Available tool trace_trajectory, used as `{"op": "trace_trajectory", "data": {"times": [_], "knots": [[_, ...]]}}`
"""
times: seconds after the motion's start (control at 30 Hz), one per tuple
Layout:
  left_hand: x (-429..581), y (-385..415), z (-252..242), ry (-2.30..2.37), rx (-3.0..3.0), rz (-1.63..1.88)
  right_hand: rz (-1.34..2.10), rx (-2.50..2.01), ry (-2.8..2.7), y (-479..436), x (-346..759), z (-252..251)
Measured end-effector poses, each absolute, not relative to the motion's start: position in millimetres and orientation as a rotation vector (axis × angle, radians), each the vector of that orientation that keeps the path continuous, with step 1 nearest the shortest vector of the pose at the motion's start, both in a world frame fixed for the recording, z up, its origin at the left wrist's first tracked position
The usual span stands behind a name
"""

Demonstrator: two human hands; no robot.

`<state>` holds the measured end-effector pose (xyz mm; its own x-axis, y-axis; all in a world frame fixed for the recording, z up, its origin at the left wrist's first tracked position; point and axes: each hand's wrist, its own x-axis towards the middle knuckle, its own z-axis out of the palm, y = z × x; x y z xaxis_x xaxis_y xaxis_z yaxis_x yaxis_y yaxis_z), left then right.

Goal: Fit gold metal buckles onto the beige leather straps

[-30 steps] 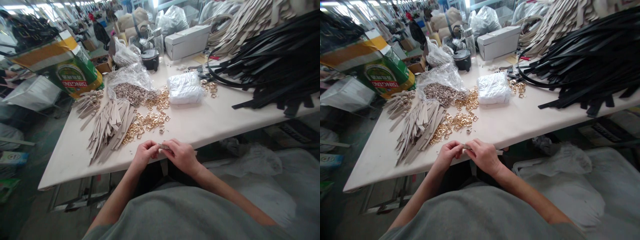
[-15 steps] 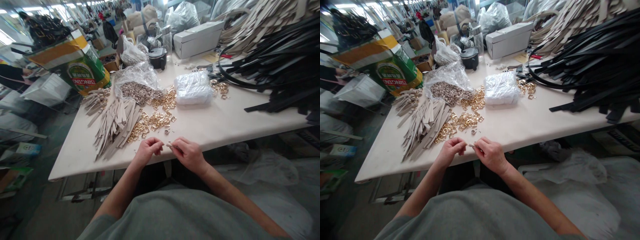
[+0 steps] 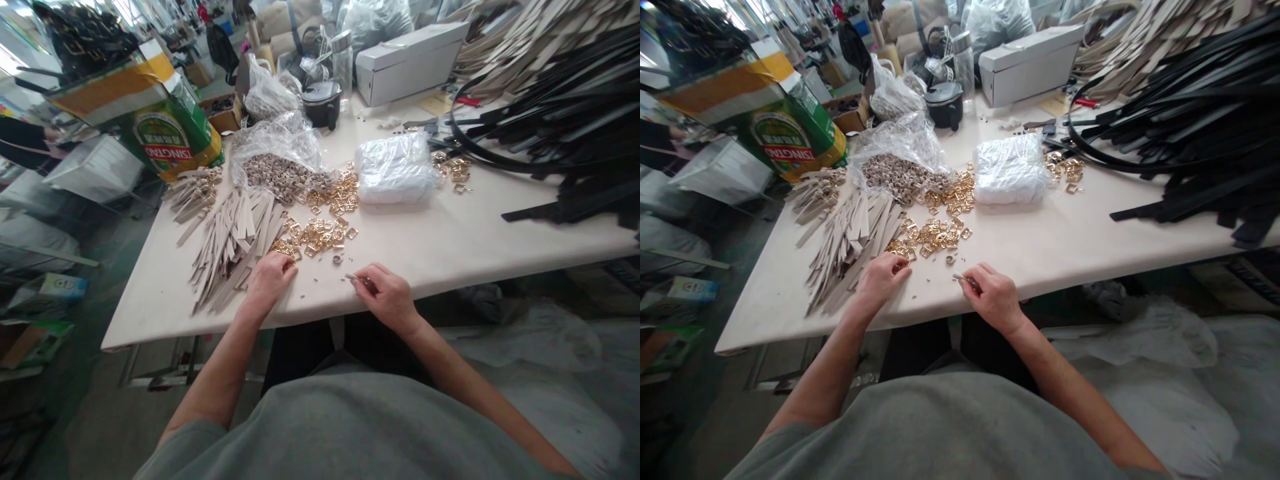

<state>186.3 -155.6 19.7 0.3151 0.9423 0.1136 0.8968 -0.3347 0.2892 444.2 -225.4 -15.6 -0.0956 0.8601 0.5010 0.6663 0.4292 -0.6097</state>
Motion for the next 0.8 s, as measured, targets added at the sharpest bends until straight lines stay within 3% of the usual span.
{"op": "trace_trajectory", "data": {"times": [0.23,0.43,0.67,0.8], "knots": [[173.2,-145.7,16.3,1.697,2.266,0.570,0.309,-1.315,-1.816,-224.7,445.5,-16.7],[187.7,-159.1,21.8,1.314,1.505,0.984,0.377,-1.288,-1.797,-225.4,440.2,-7.8],[212.3,-180.9,42.7,1.086,1.047,1.044,0.449,-1.202,-1.770,-220.0,421.7,8.6],[218.9,-185.1,41.1,1.073,0.869,1.064,0.724,-1.161,-1.589,-226.0,413.5,17.9]]}}
